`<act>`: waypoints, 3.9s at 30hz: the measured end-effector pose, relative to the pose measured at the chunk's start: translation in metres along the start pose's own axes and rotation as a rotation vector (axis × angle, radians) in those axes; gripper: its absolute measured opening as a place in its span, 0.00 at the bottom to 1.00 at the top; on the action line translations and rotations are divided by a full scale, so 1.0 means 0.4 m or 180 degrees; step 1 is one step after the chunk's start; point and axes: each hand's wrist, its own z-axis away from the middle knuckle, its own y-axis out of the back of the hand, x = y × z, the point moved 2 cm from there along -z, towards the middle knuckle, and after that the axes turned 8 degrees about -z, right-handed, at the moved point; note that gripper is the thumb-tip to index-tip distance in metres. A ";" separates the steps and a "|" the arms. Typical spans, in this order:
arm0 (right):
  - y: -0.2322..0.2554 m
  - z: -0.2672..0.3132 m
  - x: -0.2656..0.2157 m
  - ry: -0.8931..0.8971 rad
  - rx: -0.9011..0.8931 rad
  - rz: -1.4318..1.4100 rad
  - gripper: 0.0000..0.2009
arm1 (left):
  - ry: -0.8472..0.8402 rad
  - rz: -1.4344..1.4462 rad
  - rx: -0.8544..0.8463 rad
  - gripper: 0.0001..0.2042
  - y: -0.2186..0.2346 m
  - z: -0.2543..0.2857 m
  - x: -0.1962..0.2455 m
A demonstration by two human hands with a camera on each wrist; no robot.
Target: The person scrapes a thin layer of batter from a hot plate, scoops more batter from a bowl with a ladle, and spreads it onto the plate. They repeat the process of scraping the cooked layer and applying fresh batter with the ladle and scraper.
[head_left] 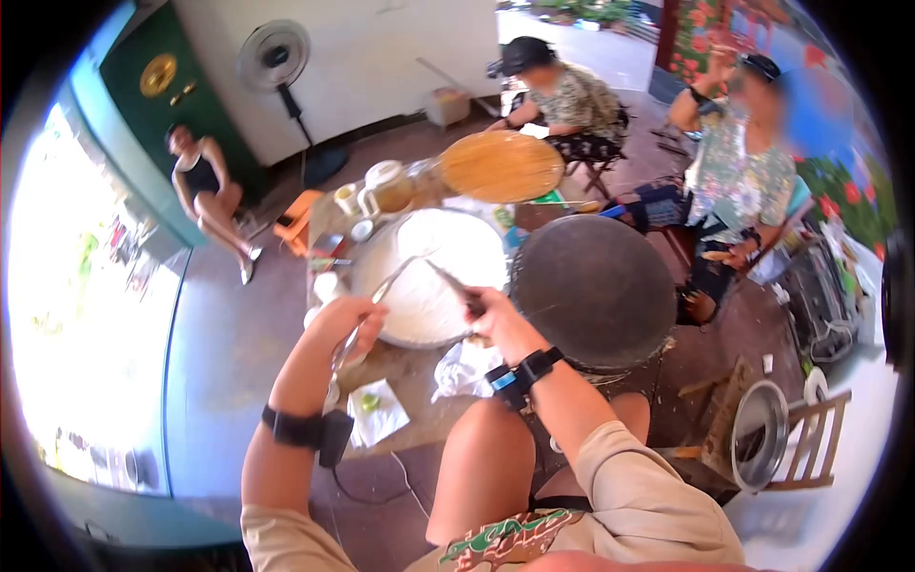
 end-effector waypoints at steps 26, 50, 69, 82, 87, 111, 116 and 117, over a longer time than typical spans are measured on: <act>0.005 0.048 -0.179 0.0247 0.0650 0.0493 0.10 | -0.0335 -0.0681 0.0456 0.05 0.096 0.017 -0.028; -0.012 0.036 -0.184 0.0195 0.0741 0.1255 0.07 | 0.0143 -0.0134 -0.0017 0.04 0.115 -0.005 -0.119; -0.139 0.136 -0.287 0.1968 -0.0217 0.2612 0.19 | -0.0259 -0.0686 0.0090 0.10 0.067 -0.007 -0.155; -0.130 0.195 -0.204 0.5142 -0.0864 0.6183 0.10 | 0.0079 -0.0311 0.0071 0.05 0.074 0.051 -0.125; -0.108 0.185 -0.189 0.5584 -0.1201 0.6861 0.12 | 0.0344 -0.0253 0.0015 0.03 0.084 0.059 -0.109; -0.196 0.317 -0.241 0.5553 -0.1018 0.5981 0.12 | -0.0440 -0.1131 0.0049 0.11 0.119 -0.012 -0.122; -0.287 0.312 -0.291 0.4502 -0.0451 0.4330 0.15 | -0.0227 -0.0457 -0.0006 0.12 0.085 -0.008 -0.142; -0.312 0.305 -0.311 0.4315 -0.0370 0.4163 0.15 | -0.0294 -0.0505 -0.0221 0.11 0.106 -0.035 -0.159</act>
